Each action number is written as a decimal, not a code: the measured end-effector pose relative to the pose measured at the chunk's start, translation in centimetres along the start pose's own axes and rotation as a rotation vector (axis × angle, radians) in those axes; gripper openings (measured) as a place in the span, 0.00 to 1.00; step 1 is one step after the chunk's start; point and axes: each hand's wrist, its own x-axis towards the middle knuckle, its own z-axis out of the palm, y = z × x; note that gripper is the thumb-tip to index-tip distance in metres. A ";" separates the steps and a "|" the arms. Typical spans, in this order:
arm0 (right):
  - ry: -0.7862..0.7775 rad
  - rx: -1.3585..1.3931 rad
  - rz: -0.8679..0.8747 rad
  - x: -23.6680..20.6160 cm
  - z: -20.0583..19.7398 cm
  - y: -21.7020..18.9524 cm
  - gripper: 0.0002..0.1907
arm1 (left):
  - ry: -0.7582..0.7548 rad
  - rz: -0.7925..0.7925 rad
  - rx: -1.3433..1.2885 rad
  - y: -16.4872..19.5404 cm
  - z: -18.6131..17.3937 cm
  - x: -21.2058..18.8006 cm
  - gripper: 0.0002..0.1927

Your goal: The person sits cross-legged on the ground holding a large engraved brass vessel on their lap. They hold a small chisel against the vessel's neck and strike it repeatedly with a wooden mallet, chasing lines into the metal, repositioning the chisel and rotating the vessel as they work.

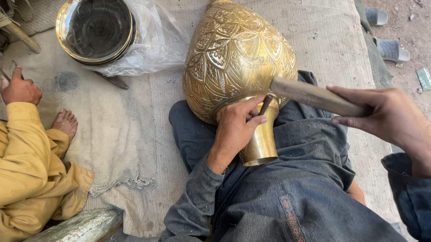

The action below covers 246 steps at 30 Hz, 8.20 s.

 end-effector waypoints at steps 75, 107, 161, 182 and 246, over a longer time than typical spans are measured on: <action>-0.136 -0.644 -0.678 7.6 -2.8 -18.8 0.33 | 0.509 -0.194 -0.246 0.2 2.0 -5.0 0.21; -0.254 -0.832 -0.653 7.2 -3.7 -16.0 0.32 | 0.484 -0.149 -0.182 0.7 2.3 -4.7 0.22; -0.385 -0.827 -0.448 6.8 -3.4 -14.7 0.34 | 0.387 -0.216 -0.164 1.6 1.9 -4.5 0.28; -0.290 -0.637 -0.534 5.3 -3.3 -13.0 0.35 | 0.316 -0.211 -0.122 2.0 2.1 -4.6 0.22; -0.461 -0.756 -0.146 2.4 -2.2 -7.8 0.37 | 0.159 -0.162 -0.046 2.5 1.7 -4.1 0.21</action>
